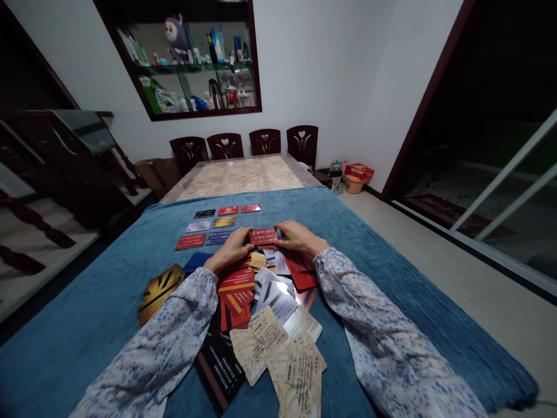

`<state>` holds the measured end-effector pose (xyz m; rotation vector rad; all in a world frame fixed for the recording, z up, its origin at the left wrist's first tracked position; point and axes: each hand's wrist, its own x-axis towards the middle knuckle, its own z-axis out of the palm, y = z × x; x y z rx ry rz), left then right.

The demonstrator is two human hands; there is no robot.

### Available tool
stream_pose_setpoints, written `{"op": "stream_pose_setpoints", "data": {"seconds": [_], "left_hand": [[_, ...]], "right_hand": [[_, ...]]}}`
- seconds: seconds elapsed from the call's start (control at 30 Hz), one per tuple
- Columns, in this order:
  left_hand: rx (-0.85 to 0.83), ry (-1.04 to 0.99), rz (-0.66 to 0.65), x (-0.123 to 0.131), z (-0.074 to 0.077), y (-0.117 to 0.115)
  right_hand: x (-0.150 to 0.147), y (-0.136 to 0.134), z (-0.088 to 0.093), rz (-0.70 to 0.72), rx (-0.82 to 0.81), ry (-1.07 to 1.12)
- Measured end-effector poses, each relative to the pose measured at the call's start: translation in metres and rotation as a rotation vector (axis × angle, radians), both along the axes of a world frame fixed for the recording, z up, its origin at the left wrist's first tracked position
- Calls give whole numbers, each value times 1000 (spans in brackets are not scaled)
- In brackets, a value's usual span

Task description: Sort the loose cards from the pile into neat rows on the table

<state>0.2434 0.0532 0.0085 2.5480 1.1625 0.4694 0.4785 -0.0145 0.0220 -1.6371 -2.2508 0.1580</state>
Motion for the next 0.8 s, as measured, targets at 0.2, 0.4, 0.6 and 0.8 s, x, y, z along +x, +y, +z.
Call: {"op": "stream_pose_setpoints", "data": {"seconds": [0.2,0.4,0.6,0.8], "left_hand": [[10,3,-28,-3,2,5],[20,29,-60,-6,13,11],[50,27,-75,-10,17,22],[79,63,-55,-11,20,36]], "right_hand": [[4,5,-3,0,-21,8],[3,11,-1,5,-15,32],[1,20,6,13,-37,31],[-2,39,11,14,-29,-8]]}}
